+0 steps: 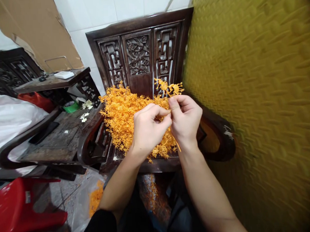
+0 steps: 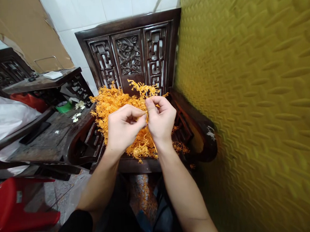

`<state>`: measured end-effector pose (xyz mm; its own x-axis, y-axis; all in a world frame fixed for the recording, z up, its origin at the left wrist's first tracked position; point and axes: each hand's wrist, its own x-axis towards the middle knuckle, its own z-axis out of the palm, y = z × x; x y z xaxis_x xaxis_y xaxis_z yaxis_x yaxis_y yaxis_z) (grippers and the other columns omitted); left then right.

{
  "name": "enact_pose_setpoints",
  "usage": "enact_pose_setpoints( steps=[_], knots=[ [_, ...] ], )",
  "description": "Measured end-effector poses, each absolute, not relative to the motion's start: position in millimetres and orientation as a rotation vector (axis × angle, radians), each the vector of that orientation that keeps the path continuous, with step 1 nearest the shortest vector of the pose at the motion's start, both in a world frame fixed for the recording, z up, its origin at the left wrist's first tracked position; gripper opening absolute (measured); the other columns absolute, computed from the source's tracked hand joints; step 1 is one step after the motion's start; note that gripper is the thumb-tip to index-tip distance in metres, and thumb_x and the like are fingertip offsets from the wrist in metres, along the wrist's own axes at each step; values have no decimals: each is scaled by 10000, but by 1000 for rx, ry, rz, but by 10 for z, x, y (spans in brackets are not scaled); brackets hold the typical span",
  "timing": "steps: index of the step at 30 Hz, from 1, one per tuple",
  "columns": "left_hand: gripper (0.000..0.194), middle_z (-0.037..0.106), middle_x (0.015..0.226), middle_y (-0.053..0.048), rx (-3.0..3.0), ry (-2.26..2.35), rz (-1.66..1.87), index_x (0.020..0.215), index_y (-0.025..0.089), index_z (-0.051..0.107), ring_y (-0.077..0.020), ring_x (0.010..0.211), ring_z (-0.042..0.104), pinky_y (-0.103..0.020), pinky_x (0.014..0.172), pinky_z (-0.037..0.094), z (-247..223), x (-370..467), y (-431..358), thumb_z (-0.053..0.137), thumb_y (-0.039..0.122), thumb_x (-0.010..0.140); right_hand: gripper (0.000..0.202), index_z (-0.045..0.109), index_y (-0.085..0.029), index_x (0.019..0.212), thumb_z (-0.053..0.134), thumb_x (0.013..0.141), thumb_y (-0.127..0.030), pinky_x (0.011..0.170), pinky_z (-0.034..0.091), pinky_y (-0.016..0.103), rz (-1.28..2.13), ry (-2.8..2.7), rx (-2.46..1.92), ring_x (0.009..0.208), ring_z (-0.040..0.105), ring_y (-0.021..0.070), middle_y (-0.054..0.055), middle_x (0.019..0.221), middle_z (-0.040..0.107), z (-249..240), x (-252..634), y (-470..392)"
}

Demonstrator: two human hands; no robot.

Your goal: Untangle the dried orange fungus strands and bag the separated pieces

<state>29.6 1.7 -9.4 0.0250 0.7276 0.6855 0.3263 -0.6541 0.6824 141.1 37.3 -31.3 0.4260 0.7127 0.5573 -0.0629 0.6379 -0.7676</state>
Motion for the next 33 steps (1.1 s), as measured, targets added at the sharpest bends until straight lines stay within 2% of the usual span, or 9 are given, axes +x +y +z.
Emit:
enact_pose_setpoints(
  steps=[3,8,14,18,22,24,26,29,33],
  knots=[
    [74,751,790,-31,1942,1110,1646,773,170,741,-144,750,692,-273,698,539,-120,312,40,712,142,835,291,698,-178,800,794,869,-443,531,408,252,479,-1026,-766,586,516,105,-10,705,638,-324,1398,404],
    [63,761,782,-24,1917,1157,1649,782,172,750,-141,722,691,-274,691,543,-109,314,62,721,136,825,261,689,-178,780,772,883,-403,581,441,268,425,-1011,-781,621,538,119,-4,690,634,-336,1379,430],
    [159,696,725,0,2140,1181,1763,717,165,718,-109,674,626,-243,667,495,-65,405,-9,682,40,809,241,701,-171,808,769,873,-393,634,466,281,452,-996,-791,668,564,126,9,749,665,-354,1408,479],
    [162,693,741,-22,2310,1201,1814,721,145,714,-112,663,612,-251,660,484,-78,434,-24,669,28,823,243,699,-176,801,781,866,-396,629,447,279,478,-997,-795,660,535,119,4,743,649,-398,1416,540],
    [107,742,789,-37,2148,1165,1647,797,154,742,-130,711,682,-264,684,530,-77,314,78,685,86,857,297,689,-193,820,828,831,-455,562,397,261,686,-1038,-722,630,495,106,-10,732,605,-406,1496,582],
    [31,759,804,-37,1896,1090,1505,859,156,744,-145,718,728,-260,650,560,-72,207,157,715,150,866,340,653,-206,834,843,822,-488,490,329,246,878,-1083,-677,561,430,88,-31,695,555,-365,1564,550],
    [55,757,806,-37,1703,1013,1417,881,150,729,-158,712,751,-245,588,567,-63,105,223,749,192,851,362,612,-214,841,818,855,-511,460,292,238,1006,-1172,-669,524,396,74,-39,688,544,-304,1622,479],
    [96,745,806,-36,1636,939,1411,877,145,720,-143,714,735,-220,564,564,-46,9,261,784,200,832,352,594,-217,918,764,913,-525,490,344,234,1046,-1352,-689,566,491,84,-25,704,601,-226,1647,357],
    [182,714,758,-18,1596,841,1434,857,149,721,-110,674,681,-208,566,557,-29,-1,236,852,270,816,414,542,-238,1069,818,878,-479,549,432,236,1035,-1396,-630,614,588,112,-63,635,585,-201,1571,283]
  ],
)
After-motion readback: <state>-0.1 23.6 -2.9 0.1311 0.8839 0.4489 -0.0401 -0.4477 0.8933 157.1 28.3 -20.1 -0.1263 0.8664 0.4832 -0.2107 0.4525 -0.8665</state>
